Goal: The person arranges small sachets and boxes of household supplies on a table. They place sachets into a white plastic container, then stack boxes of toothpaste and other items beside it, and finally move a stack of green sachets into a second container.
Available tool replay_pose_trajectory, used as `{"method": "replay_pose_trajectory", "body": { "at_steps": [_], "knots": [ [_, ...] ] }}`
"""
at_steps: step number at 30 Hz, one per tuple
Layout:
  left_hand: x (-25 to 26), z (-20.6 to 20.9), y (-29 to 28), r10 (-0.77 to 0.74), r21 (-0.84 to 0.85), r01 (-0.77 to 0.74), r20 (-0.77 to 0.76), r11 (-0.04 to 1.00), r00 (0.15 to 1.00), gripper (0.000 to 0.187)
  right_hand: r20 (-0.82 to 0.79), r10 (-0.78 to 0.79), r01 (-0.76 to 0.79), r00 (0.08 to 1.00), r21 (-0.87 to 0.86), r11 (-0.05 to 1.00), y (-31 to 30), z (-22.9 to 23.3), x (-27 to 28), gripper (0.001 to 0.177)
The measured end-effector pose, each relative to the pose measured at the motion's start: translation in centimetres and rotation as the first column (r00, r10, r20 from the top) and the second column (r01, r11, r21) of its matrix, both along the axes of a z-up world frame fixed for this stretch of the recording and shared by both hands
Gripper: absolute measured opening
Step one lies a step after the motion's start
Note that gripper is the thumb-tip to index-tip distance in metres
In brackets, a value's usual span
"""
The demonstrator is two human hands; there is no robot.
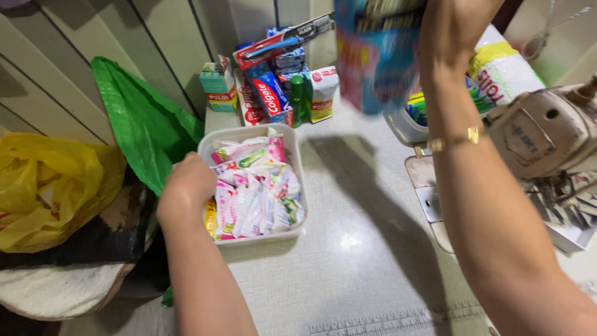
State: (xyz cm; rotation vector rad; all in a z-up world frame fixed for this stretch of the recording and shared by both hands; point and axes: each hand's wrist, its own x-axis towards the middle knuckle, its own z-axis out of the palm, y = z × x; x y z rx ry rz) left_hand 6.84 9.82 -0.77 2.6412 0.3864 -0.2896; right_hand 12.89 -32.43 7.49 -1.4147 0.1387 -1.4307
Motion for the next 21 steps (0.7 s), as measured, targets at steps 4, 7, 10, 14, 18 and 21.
{"method": "replay_pose_trajectory", "body": {
  "at_steps": [4, 7, 10, 14, 18, 21],
  "knots": [
    [-0.4, 0.3, -0.1, 0.023, 0.011, -0.023, 0.000, 1.000, 1.000, 0.043, -0.214, 0.329, -0.374, 0.920, -0.220, 0.901, 4.4, -0.7, -8.7, 0.031],
    [-0.9, 0.3, -0.2, 0.017, 0.006, -0.017, 0.027, 1.000, 1.000, 0.043, -0.317, 0.500, -0.537, 0.806, -0.038, 0.843, 7.1, -2.4, -12.3, 0.022],
    [-1.5, 0.4, -0.5, 0.006, 0.012, -0.007, 0.075, 1.000, 0.997, 0.044, -0.326, 0.639, -0.572, 0.697, 0.287, 0.769, 8.2, -3.9, -13.5, 0.019],
    [-2.6, 0.7, -1.0, 0.025, -0.011, -0.024, 0.104, 1.000, 0.994, 0.042, -0.301, 0.744, -0.569, 0.597, 0.495, 0.657, 7.9, -5.0, -13.6, 0.020],
    [-3.9, 1.3, -1.8, 0.070, -0.063, -0.057, 0.237, 0.996, 0.969, 0.032, -0.261, 0.796, -0.612, 0.547, 0.524, 0.592, 7.7, -5.6, -14.2, 0.021],
    [-4.9, 1.8, -3.0, 0.046, -0.072, -0.004, 0.599, 0.997, 0.800, 0.028, -0.233, 0.820, -0.619, 0.523, 0.558, 0.553, 7.2, -5.8, -14.7, 0.021]
  ]
}}
